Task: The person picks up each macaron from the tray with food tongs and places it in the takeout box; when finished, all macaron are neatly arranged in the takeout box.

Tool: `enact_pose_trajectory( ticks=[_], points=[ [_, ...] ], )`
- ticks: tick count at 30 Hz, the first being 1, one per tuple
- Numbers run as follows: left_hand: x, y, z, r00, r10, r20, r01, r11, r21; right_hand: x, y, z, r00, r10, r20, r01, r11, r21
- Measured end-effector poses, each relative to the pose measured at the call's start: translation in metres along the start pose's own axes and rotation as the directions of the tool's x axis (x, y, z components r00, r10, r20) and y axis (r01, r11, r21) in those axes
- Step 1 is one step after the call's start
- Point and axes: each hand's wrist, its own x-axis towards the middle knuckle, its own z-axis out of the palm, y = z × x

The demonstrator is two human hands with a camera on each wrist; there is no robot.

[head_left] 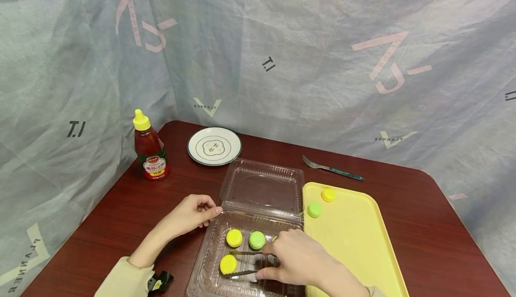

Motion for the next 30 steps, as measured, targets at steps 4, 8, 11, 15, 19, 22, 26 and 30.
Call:
enact_pose_trajectory(
  ticks=[4, 8, 11, 15, 19, 22, 26, 30],
  points=[
    [0.000, 0.000, 0.000, 1.000, -0.004, -0.002, 0.004, 1.000, 0.004, 0.000, 0.000, 0.000, 1.000, 0.012, -0.003, -0.012, 1.000, 0.000],
    [-0.001, -0.001, 0.000, 1.000, -0.004, -0.004, 0.004, 1.000, -0.003, 0.000, 0.000, 0.000, 1.000, 0.016, -0.009, -0.016, 1.000, -0.002],
    [-0.001, 0.000, 0.001, 1.000, -0.003, -0.005, 0.003, 1.000, -0.006, -0.001, 0.001, 0.001, 1.000, 0.018, -0.013, -0.018, 1.000, 0.004],
    [0.000, 0.000, 0.001, 1.000, -0.002, -0.003, 0.002, 1.000, -0.003, -0.002, 0.002, 0.000, 1.000, 0.026, -0.014, -0.026, 1.000, 0.013],
    [0.000, 0.000, 0.001, 1.000, -0.001, -0.001, 0.001, 1.000, 0.000, -0.004, 0.004, -0.003, 0.999, 0.045, -0.002, -0.044, 0.999, 0.024],
    [0.000, 0.000, 0.001, 1.000, -0.001, -0.003, 0.001, 1.000, 0.001, -0.006, 0.005, -0.007, 0.998, 0.056, -0.002, -0.056, 0.998, 0.035],
    [0.000, 0.000, 0.001, 1.000, -0.004, -0.004, 0.004, 1.000, 0.002, -0.007, 0.007, -0.011, 0.998, 0.067, -0.016, -0.066, 0.997, 0.040],
    [0.000, 0.000, 0.001, 1.000, -0.004, -0.001, 0.004, 1.000, -0.002, -0.009, 0.010, -0.015, 0.996, 0.086, -0.028, -0.085, 0.996, 0.038]
  ],
)
